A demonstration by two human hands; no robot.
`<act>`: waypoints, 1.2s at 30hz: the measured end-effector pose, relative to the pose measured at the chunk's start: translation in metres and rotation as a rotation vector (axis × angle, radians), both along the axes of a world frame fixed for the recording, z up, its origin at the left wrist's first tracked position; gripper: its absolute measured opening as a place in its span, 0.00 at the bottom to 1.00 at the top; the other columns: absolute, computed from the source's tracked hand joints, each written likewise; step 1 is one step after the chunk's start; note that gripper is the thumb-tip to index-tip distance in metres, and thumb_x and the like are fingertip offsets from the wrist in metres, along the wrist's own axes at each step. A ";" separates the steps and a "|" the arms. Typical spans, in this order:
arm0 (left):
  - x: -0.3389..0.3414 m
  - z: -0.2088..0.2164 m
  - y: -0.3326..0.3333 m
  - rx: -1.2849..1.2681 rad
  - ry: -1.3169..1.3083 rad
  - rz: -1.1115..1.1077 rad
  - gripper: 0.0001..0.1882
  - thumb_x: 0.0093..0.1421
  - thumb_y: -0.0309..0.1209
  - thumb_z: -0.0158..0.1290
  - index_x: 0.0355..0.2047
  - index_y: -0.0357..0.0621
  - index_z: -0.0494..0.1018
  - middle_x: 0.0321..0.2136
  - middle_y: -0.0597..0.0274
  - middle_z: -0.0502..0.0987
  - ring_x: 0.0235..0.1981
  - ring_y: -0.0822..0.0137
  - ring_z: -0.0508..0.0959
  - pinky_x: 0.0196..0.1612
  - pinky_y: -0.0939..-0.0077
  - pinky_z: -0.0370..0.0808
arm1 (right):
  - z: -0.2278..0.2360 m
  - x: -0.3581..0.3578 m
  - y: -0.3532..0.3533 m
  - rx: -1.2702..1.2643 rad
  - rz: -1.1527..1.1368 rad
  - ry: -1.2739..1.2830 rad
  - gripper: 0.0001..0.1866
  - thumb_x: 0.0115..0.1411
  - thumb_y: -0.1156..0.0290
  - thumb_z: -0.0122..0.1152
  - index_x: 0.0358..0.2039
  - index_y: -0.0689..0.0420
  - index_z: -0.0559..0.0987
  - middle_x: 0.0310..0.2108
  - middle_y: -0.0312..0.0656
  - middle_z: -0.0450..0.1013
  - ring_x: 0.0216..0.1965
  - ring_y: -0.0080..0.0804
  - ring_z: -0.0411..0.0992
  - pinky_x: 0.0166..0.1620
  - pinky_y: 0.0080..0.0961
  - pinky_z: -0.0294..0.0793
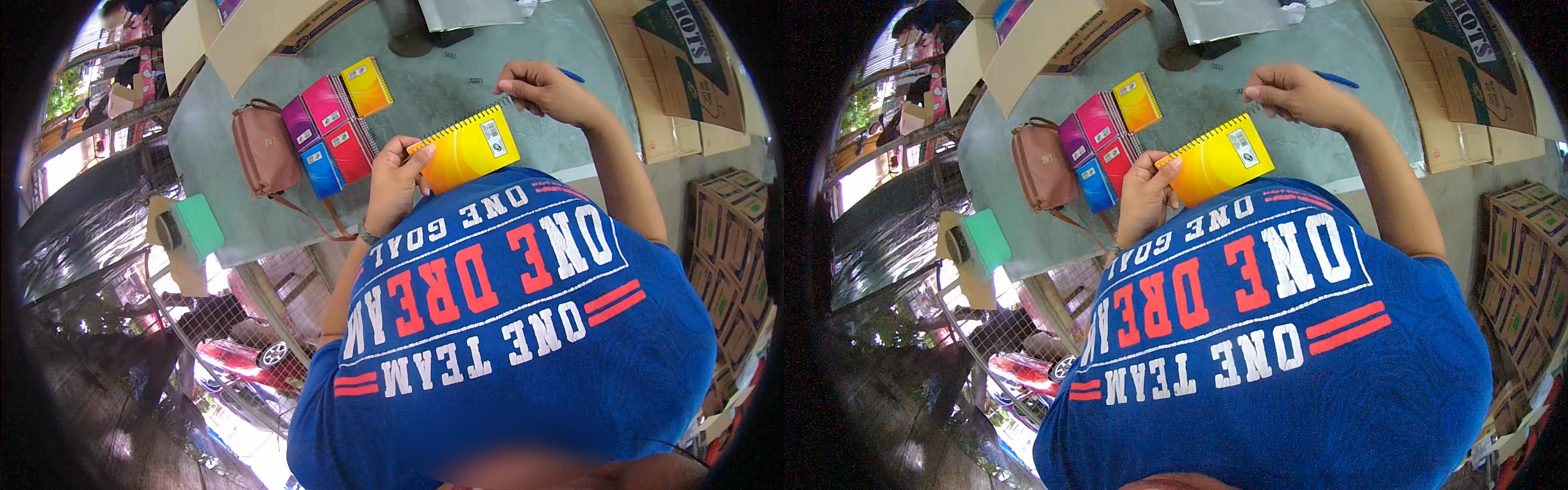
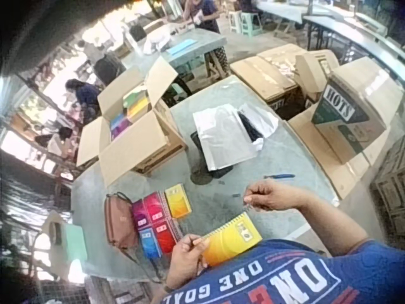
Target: The person takes a small yellow notebook from a box and inserts a metal spiral coil into the punched holes of the notebook using their hands.
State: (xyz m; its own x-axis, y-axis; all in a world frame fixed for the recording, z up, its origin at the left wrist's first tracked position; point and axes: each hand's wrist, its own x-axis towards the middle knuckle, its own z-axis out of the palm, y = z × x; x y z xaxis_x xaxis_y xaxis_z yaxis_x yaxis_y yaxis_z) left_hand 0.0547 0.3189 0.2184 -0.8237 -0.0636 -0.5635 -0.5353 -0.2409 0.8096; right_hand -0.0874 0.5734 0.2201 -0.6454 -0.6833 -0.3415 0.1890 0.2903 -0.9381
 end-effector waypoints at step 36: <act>0.000 -0.006 0.010 -0.142 0.206 -0.116 0.11 0.65 0.34 0.46 0.36 0.38 0.61 0.28 0.61 0.67 0.22 0.72 0.74 0.17 0.79 0.77 | -0.026 -0.001 -0.002 -0.048 0.016 -0.080 0.13 0.65 0.62 0.49 0.37 0.58 0.75 0.20 0.28 0.64 0.22 0.14 0.60 0.26 0.13 0.62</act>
